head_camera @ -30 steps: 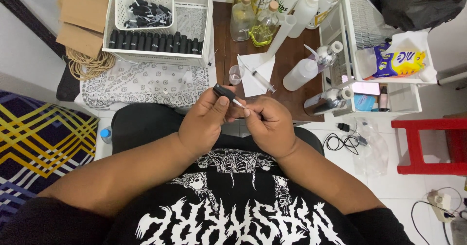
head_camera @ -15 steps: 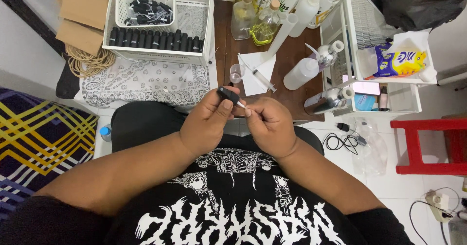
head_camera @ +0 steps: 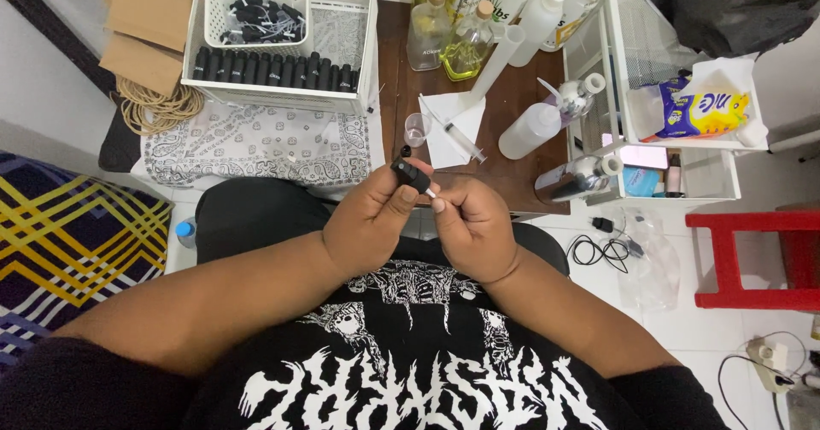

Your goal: Assembling small perfume sample bottles by attaching spray nozzles and filling them with liquid using a syringe

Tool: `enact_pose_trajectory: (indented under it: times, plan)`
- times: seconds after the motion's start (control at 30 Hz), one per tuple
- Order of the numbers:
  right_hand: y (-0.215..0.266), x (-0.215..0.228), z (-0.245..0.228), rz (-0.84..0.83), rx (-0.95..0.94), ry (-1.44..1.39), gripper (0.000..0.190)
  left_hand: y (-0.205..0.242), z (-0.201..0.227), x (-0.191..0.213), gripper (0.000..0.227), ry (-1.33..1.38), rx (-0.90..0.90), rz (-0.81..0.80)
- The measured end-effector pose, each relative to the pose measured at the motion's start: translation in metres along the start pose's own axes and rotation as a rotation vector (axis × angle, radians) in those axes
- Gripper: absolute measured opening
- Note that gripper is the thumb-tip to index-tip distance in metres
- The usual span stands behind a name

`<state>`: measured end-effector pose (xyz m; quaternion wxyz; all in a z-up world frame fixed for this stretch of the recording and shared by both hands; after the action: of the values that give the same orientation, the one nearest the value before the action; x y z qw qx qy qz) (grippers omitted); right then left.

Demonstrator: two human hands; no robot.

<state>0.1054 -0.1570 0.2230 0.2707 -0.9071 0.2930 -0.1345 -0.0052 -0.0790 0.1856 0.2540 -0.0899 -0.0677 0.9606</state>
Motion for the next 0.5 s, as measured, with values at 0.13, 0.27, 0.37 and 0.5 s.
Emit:
enact_pose_trajectory:
  times: [0.13, 0.27, 0.37, 0.5]
  plan:
    - [-0.003, -0.002, 0.004, -0.007, -0.031, -0.023, 0.013, -0.003, 0.010, 0.001, 0.032, -0.029, -0.023, -0.015]
    - [-0.008, -0.004, 0.011, -0.010, -0.116, -0.063, 0.012, -0.004, 0.018, 0.006, 0.029, -0.082, -0.040, 0.009]
    - [-0.009, -0.001, 0.020, 0.028, -0.187, -0.083, 0.008, -0.006, 0.013, 0.012, 0.028, 0.004, -0.041, 0.033]
    - [-0.007, 0.004, 0.028, 0.058, -0.216, -0.077, 0.006, -0.010, 0.005, 0.023, 0.026, 0.094, -0.042, 0.091]
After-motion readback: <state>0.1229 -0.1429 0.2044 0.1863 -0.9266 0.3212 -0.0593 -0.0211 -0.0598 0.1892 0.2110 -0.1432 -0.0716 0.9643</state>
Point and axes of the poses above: each hand's wrist, its own y-axis away from the middle knuckle, its own x-axis out of the back of the hand, z = x × y, the point moved 10 cm from there along -y, towards the middle knuckle, and after that the axes turned 14 degrees about z, right-handed, at the moved point
